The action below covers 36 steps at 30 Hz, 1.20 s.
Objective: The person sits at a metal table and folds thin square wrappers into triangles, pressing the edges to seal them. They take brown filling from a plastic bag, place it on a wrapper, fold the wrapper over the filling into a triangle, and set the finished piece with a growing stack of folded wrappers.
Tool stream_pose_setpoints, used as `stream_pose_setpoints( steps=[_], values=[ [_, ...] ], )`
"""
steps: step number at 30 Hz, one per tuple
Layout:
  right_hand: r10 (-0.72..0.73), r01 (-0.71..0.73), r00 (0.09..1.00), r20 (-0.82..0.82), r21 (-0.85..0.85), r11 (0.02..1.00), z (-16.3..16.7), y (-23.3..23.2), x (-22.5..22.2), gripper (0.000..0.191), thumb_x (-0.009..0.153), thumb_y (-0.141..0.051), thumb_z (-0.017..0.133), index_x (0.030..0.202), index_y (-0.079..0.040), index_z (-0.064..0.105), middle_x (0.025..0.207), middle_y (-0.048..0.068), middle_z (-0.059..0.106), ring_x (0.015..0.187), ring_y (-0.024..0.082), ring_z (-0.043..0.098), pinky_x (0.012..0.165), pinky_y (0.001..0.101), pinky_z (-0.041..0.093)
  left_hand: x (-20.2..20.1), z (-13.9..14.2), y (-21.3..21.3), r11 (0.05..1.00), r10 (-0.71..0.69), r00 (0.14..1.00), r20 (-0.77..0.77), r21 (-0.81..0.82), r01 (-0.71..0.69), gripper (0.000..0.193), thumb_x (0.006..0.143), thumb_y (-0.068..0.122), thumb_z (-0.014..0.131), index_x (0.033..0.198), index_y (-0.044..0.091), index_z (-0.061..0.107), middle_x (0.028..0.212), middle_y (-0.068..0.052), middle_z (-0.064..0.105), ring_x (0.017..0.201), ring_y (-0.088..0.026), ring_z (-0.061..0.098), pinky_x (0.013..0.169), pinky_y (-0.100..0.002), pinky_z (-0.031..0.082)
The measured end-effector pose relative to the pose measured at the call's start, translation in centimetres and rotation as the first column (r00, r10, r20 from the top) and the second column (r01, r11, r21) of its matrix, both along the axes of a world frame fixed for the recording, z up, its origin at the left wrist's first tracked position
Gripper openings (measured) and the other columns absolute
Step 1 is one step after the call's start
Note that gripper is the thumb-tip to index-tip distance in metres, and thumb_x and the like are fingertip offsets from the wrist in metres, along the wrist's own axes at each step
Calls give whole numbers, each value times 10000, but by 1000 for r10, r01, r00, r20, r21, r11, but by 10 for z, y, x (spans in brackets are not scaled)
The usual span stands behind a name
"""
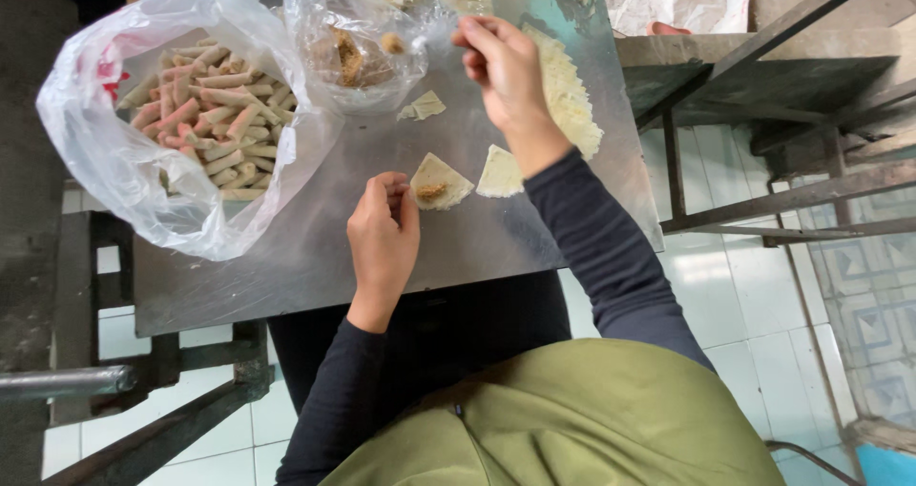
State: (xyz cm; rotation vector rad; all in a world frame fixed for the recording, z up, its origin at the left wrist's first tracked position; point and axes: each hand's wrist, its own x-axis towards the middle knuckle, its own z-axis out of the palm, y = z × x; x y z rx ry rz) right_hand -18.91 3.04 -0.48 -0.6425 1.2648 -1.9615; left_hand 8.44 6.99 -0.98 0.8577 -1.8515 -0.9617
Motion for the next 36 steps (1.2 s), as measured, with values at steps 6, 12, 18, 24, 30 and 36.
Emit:
stream_pose_setpoints(
  steps=[6,12,18,24,30,36],
  values=[
    [-21,18,999,36,74,997,11,128,-1,107,1019,-94,682,1072,-5,710,958,65,729,731,74,601,651,222,474,2,1,-1,1000,-15,1000,-2,-21,15,150,962,-7,677,1101,-26,627,961,-134,736,807,-208,749,715,-306,593],
    [-25,37,997,-71,160,986,0,183,3,94,1022,-80,680,1080,-25,730,958,58,734,739,65,598,686,208,472,1,1,-1,1000,-9,999,32,-4,9,159,968,-13,685,1115,-27,627,958,-115,737,783,-174,739,660,-284,567],
    [26,-1,987,-158,155,988,-17,191,0,83,1013,-92,701,1074,-43,729,969,51,751,753,59,609,706,201,480,2,1,-2,1000,0,999,50,-18,1,175,948,-7,694,1108,-27,626,957,-113,738,772,-171,732,653,-284,564],
    [37,-1,968,-248,141,990,-19,191,5,74,1000,-84,716,1063,-54,740,982,33,751,784,59,609,741,203,497,2,0,-2,1000,0,999,45,-28,1,160,963,-6,691,1107,-30,627,966,-116,738,792,-171,739,700,-286,583],
    [20,21,957,-288,136,991,-12,200,-3,58,996,-57,721,1053,-48,731,981,31,747,803,64,613,768,215,517,2,1,-2,1000,3,999,44,-29,-2,151,965,-9,689,1101,-35,629,966,-121,740,802,-176,746,707,-286,588],
    [-20,73,936,-353,137,988,6,211,-8,56,1023,-47,700,1075,-40,718,997,44,742,820,71,610,775,220,513,1,5,-1,999,-17,999,31,-31,17,143,975,-11,684,1101,-40,624,965,-126,738,812,-181,750,717,-284,591]
  ],
)
